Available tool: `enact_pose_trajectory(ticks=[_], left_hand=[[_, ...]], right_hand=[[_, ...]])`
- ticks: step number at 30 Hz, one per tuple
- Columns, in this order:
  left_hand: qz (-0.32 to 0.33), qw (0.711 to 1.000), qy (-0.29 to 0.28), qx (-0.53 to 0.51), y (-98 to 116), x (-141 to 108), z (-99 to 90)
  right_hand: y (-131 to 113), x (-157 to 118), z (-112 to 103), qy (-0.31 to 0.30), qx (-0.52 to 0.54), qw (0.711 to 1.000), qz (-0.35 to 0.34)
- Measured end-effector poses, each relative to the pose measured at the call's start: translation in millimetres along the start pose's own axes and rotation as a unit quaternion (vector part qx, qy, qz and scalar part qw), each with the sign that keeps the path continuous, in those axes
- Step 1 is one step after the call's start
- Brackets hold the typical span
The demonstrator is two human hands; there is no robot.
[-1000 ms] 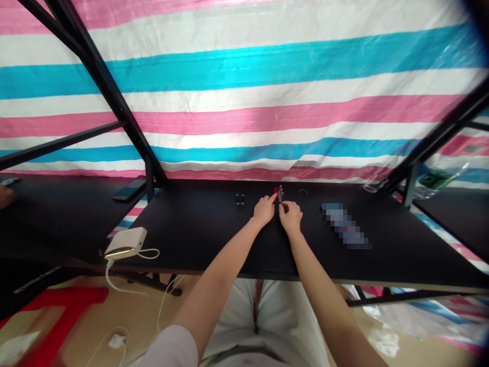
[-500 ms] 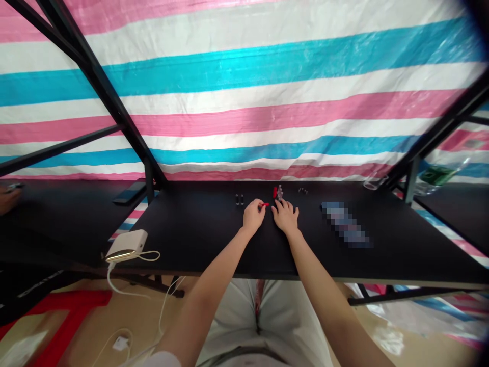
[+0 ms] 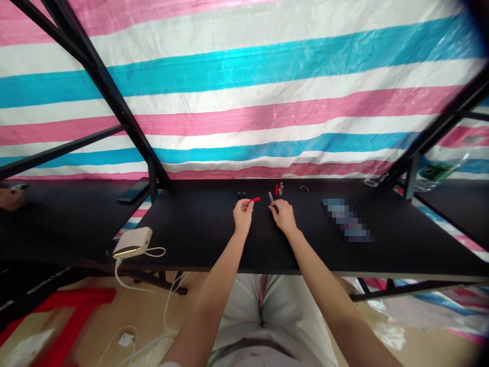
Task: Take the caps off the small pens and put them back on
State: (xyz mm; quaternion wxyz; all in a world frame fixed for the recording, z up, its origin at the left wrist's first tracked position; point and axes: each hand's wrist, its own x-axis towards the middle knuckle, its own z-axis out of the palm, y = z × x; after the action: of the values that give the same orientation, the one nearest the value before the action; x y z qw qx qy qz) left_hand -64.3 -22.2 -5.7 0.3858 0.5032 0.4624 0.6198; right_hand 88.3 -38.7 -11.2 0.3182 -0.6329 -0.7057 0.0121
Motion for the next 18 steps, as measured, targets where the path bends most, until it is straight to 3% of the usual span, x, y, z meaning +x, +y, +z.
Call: enact_pose_trajectory(ticks=[6,18], left_hand=[[0.005,1.0,-0.004,-0.019,1,-2,-0.7],[0.046,0.999,0.001,0.013,4,-6,-2.1]], right_hand=[[-12,-2,-3,0.011,0.056,0.997,-0.045],[-16,-3,-3,-0.011,0.059,0.997,-0.048]])
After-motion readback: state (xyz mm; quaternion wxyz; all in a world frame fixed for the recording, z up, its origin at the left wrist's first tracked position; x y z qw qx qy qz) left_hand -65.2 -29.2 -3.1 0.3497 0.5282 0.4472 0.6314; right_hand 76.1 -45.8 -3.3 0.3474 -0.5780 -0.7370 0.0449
